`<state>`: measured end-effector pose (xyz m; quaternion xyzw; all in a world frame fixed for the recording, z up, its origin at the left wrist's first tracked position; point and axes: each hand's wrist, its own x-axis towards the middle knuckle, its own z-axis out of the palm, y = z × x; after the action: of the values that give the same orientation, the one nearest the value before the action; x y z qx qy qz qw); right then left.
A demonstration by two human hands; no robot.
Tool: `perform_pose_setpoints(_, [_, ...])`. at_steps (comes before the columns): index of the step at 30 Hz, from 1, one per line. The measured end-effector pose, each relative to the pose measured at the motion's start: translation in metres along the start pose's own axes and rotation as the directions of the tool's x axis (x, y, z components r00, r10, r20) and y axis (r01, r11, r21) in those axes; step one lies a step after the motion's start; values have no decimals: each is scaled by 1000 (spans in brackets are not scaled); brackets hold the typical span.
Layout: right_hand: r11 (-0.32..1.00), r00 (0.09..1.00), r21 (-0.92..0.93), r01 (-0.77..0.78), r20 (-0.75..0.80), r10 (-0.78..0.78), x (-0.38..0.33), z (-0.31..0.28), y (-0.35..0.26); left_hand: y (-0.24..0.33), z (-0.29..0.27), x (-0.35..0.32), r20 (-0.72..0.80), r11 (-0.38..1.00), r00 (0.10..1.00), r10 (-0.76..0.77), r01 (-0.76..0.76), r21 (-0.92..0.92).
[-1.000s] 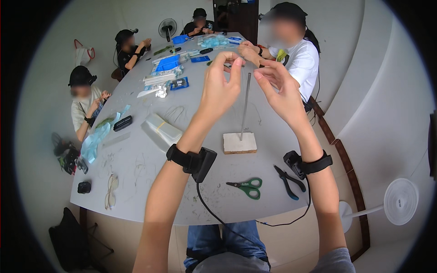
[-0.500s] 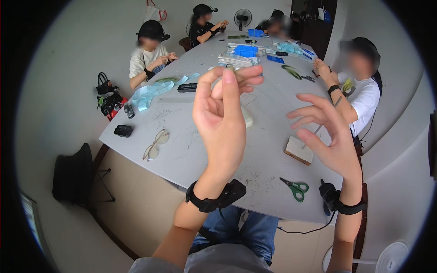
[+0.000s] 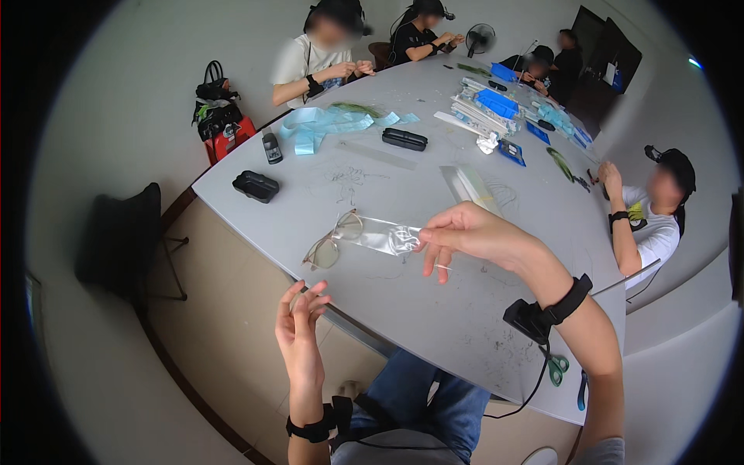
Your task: Assembling small components like beads and swivels onto a fishing line and using scissors to cut the line.
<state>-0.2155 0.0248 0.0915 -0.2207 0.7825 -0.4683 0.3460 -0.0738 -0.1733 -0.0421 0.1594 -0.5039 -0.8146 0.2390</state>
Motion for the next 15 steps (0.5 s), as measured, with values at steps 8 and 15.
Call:
perform_pose_setpoints(8, [948,928,-288,133,-299,-221,163,-75,-6,-18,-71,-13,-33,968,988,-154,157,194])
perform_pose_setpoints(15, [123,696,-984,-126,-176,-696,268,-84,73,-20,-80,-9,-99,972,989,-107,125,199])
